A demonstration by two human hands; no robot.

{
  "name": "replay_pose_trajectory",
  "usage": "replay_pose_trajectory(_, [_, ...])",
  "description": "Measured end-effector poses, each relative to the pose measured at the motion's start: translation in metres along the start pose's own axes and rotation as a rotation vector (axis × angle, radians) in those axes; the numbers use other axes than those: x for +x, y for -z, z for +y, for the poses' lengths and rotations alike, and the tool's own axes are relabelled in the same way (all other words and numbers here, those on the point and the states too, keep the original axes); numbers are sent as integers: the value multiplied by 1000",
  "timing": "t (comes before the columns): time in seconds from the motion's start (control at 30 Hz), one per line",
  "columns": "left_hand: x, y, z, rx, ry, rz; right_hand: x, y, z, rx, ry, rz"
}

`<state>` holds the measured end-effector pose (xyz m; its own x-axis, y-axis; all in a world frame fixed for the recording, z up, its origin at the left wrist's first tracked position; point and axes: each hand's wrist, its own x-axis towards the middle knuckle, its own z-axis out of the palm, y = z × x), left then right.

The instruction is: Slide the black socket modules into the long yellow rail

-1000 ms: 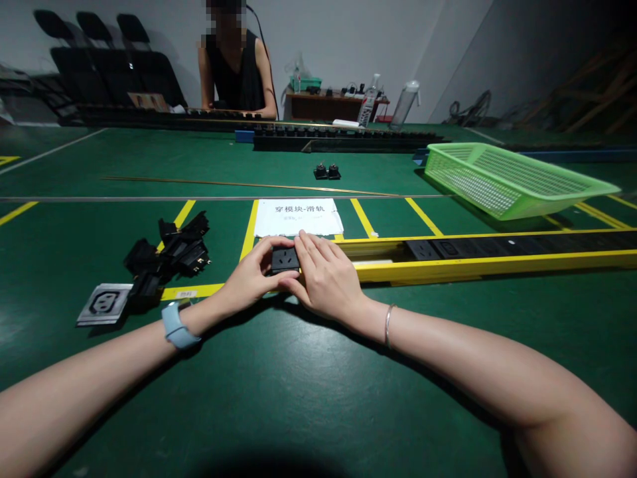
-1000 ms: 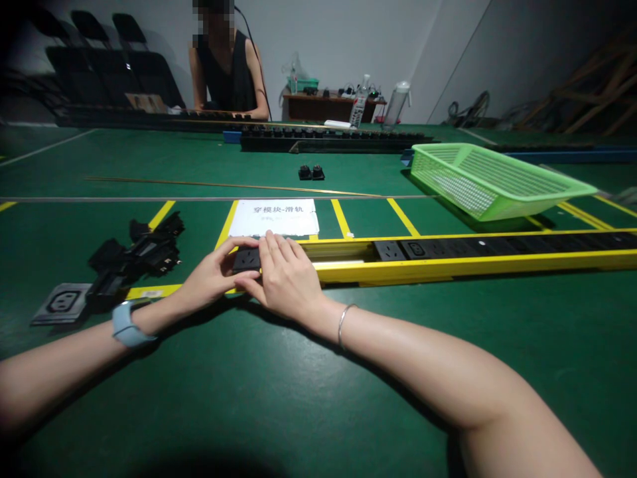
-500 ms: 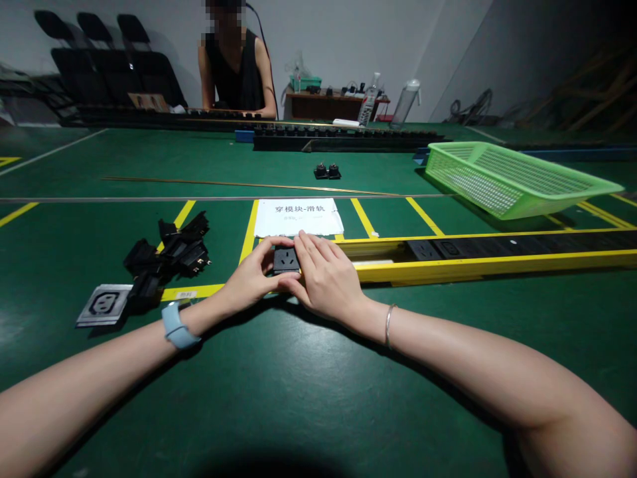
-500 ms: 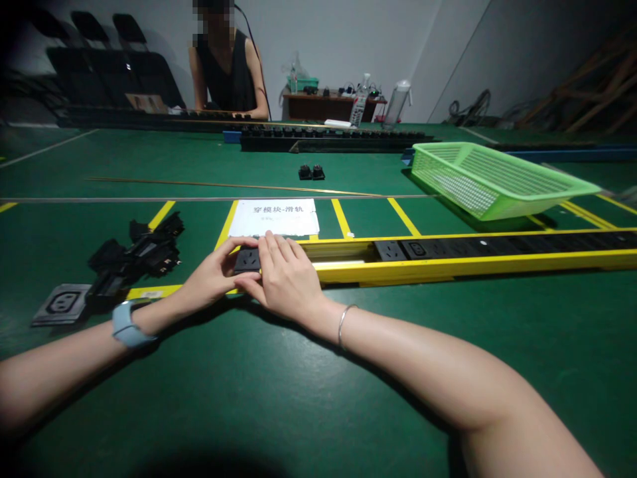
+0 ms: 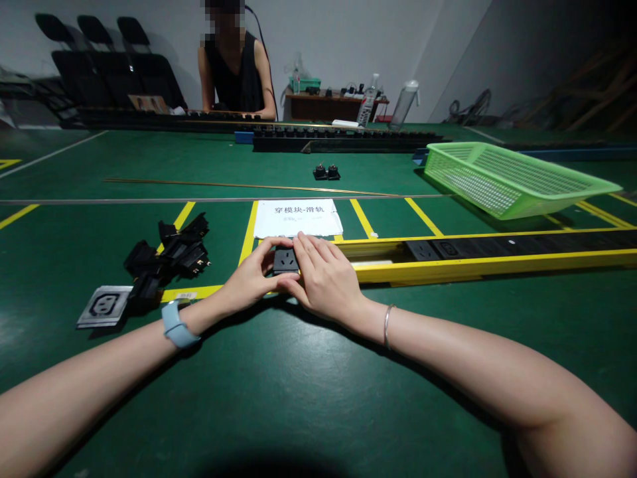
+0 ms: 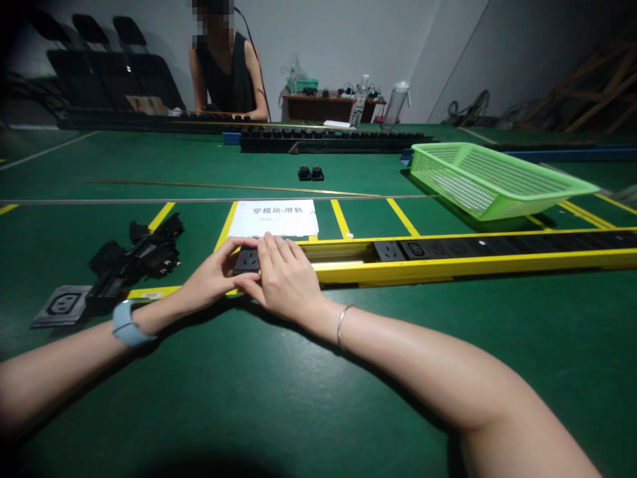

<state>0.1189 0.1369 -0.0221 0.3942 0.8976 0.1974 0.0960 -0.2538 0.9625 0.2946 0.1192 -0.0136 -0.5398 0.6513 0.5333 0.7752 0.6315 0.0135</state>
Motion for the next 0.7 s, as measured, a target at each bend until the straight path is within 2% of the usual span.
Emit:
replay_pose_trajectory(0.37, [1,0,-2,-37,37,11,0,0,1,4,7,-2])
replay_pose_trajectory(0.7, [-1,6,-8,202,-116,36,-2,5,4,61,163,147])
